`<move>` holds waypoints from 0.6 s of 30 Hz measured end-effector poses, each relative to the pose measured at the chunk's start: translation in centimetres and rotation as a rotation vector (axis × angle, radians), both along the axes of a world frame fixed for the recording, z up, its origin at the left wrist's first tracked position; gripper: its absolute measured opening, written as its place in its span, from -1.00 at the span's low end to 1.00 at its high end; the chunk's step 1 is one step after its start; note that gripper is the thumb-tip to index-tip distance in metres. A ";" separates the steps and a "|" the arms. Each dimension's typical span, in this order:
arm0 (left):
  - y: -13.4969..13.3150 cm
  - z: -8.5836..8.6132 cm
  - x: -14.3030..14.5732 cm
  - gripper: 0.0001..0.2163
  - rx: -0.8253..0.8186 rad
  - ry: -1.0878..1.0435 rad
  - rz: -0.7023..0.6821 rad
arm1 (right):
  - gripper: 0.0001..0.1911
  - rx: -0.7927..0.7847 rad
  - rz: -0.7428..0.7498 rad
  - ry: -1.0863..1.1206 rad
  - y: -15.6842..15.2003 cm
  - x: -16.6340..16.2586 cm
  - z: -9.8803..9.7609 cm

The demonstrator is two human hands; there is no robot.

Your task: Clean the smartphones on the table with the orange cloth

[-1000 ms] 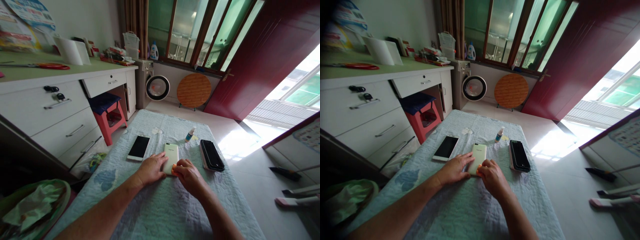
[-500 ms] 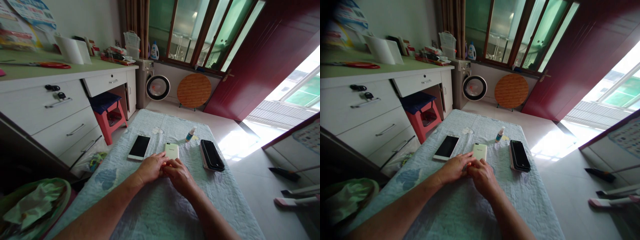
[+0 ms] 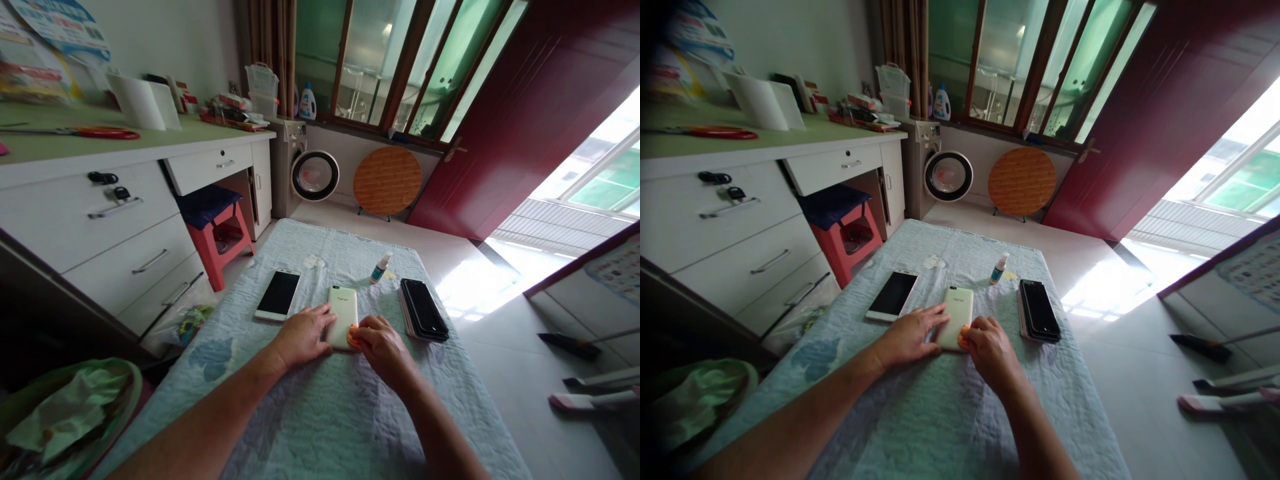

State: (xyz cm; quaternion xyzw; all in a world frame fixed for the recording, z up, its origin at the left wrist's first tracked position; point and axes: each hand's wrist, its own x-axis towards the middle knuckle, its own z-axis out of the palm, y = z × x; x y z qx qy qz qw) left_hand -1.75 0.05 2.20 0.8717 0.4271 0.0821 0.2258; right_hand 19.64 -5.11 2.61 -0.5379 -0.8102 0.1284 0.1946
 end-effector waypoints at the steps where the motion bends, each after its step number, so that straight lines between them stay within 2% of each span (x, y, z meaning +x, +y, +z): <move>1: 0.0 -0.1 0.0 -0.40 -0.001 -0.003 0.002 | -0.78 0.010 -0.015 0.003 0.0 -0.1 -0.1; 4: 0.1 -0.3 0.0 -0.39 -0.001 -0.018 0.016 | -0.79 0.018 -0.019 0.017 -0.1 -0.5 -0.2; 10: 0.0 -0.2 0.2 -0.43 0.005 -0.022 0.028 | -0.73 -0.083 0.083 0.094 -0.6 -1.5 0.1; 14: -0.2 0.2 0.2 -0.46 0.013 -0.009 0.025 | -0.77 -0.061 0.052 0.102 -0.1 -1.4 0.1; 18: -0.2 0.4 0.3 -0.45 0.014 0.009 0.023 | -0.71 -0.022 0.010 0.067 1.3 -0.9 0.1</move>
